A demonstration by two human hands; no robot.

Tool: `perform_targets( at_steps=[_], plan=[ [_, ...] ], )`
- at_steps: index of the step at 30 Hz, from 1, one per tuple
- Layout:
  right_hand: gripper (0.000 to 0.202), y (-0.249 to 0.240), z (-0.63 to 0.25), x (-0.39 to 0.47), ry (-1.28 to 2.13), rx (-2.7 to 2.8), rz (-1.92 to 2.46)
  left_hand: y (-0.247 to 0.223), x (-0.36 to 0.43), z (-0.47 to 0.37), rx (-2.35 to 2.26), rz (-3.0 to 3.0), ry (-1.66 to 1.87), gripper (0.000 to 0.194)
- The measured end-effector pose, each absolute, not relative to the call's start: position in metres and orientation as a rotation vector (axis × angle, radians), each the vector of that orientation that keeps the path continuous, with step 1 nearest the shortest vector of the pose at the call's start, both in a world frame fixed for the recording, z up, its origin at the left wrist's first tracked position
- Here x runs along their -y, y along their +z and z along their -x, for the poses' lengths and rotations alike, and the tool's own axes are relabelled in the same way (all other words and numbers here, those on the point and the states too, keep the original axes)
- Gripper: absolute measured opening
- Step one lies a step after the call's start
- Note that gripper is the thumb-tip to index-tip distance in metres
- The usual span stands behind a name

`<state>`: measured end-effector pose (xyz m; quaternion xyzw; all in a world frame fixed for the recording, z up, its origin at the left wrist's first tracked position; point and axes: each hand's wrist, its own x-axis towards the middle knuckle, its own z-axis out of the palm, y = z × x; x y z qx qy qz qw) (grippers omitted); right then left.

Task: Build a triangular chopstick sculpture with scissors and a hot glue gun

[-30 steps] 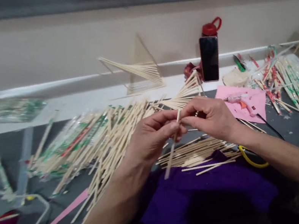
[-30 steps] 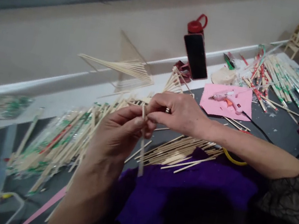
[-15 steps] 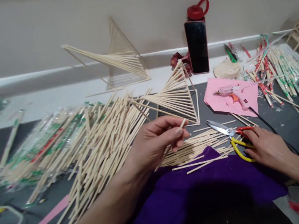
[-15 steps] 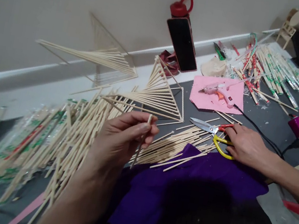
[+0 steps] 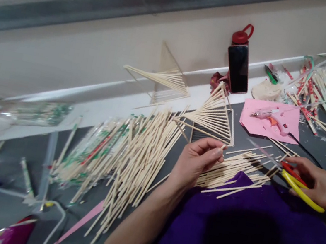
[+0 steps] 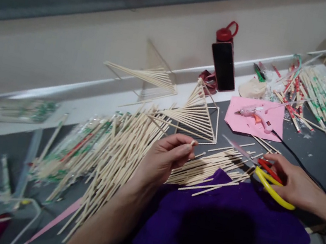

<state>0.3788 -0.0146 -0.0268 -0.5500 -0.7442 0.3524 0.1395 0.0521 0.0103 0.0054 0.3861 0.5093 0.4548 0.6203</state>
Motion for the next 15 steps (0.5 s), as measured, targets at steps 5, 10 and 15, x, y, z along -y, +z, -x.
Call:
perform_targets(
  at_steps=[5,10,15],
  plan=[
    [0.063,-0.033,-0.364,0.012,1.009,2.082,1.368,0.001,-0.013,-0.052,-1.184,-0.882,1.04,0.035],
    [0.073,-0.032,-0.335,0.002,0.951,2.133,1.324,-0.002,-0.013,-0.051,-1.196,-0.862,1.077,0.033],
    [0.105,-0.024,-0.315,-0.006,0.945,2.244,1.208,-0.003,-0.013,-0.047,-1.184,-0.869,1.13,0.026]
  ],
)
